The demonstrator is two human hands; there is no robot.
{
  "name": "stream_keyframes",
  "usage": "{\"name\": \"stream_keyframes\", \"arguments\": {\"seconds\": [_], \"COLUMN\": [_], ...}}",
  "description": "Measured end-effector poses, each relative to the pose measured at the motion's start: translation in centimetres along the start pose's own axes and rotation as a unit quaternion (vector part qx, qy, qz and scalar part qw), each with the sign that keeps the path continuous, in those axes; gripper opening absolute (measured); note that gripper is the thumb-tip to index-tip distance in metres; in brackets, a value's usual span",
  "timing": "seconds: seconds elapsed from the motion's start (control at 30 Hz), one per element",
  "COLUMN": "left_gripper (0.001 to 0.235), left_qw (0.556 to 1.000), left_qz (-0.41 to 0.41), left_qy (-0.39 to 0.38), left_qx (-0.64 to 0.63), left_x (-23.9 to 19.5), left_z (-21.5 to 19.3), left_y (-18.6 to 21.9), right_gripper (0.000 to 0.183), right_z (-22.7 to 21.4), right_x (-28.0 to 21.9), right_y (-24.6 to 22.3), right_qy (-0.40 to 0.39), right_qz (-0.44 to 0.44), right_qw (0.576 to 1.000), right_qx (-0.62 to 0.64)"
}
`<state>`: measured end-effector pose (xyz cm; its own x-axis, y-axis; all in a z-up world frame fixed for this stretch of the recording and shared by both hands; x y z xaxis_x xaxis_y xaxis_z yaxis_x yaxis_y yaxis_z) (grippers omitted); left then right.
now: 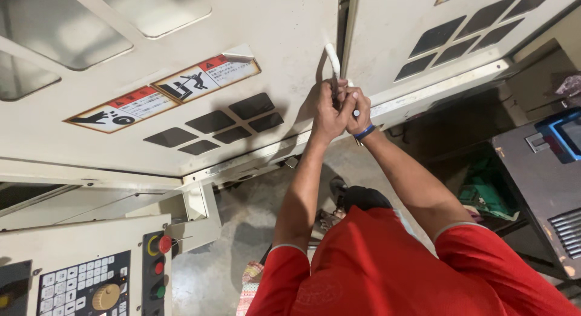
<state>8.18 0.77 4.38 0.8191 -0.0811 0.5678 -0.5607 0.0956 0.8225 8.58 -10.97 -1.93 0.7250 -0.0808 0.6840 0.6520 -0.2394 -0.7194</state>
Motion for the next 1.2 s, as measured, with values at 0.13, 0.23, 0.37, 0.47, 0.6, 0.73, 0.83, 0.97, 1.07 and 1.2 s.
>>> {"name": "stream_keyframes", "arguments": {"seconds": [0.13,0.23,0.37,0.47,0.6,0.73,0.83,0.97,1.07,1.2], "left_gripper": [0.037,0.038,0.039,0.04,0.041,0.041,0.042,0.042,0.041,0.039], "left_qw": [1.0,1.0,1.0,1.0,0.999,0.999,0.999,0.998,0.998,0.998], "left_qz": [-0.01,0.007,-0.011,-0.024,-0.013,-0.028,-0.03,-0.056,-0.037,-0.023], "left_qy": [0.002,0.002,-0.007,-0.008,-0.007,-0.014,-0.001,-0.016,-0.012,-0.022], "left_qx": [-0.006,0.008,0.008,0.012,0.043,0.019,0.011,0.009,-0.042,-0.056], "left_x": [-0.2,-0.1,0.2,0.0,0.1,-0.1,-0.1,-0.6,-0.5,-0.4], "left_z": [0.1,0.0,-0.1,-0.2,-0.5,-0.2,-0.3,0.4,0.7,0.9], "left_y": [-0.2,0.4,0.9,1.2,1.6,0.7,-0.1,-1.5,-1.4,-1.0], "right_gripper": [0.024,0.024,0.025,0.025,0.024,0.025,0.025,0.026,0.023,0.022], "right_z": [-0.2,-0.1,-0.2,0.0,0.1,0.0,0.3,0.1,-0.3,-0.4], "right_x": [-0.1,-0.2,0.3,-0.1,-0.3,-0.7,-0.5,-0.6,-0.3,0.3], "right_y": [0.1,0.0,-0.1,-0.4,0.0,0.8,0.5,1.6,0.5,-0.9], "right_qy": [0.009,0.008,0.01,0.011,0.012,0.015,0.017,0.008,0.004,-0.002], "right_qz": [0.011,0.015,0.014,0.009,0.019,0.028,-0.015,0.029,0.019,0.005], "right_qw": [1.0,1.0,1.0,1.0,1.0,0.999,1.0,1.0,1.0,1.0], "right_qx": [-0.016,-0.017,-0.007,-0.007,-0.01,0.003,-0.018,0.004,0.017,-0.013]}}
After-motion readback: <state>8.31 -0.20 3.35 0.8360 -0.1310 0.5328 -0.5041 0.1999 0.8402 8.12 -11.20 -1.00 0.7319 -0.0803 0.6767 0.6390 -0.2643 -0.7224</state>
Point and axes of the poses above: each hand's wrist, its own x-axis towards the middle knuckle, its own z-axis out of the palm, y = z × x, the point moved 9 cm from there along x, towards the middle knuckle, and after that the axes turned 2 degrees about -x, right-handed, at the moved point
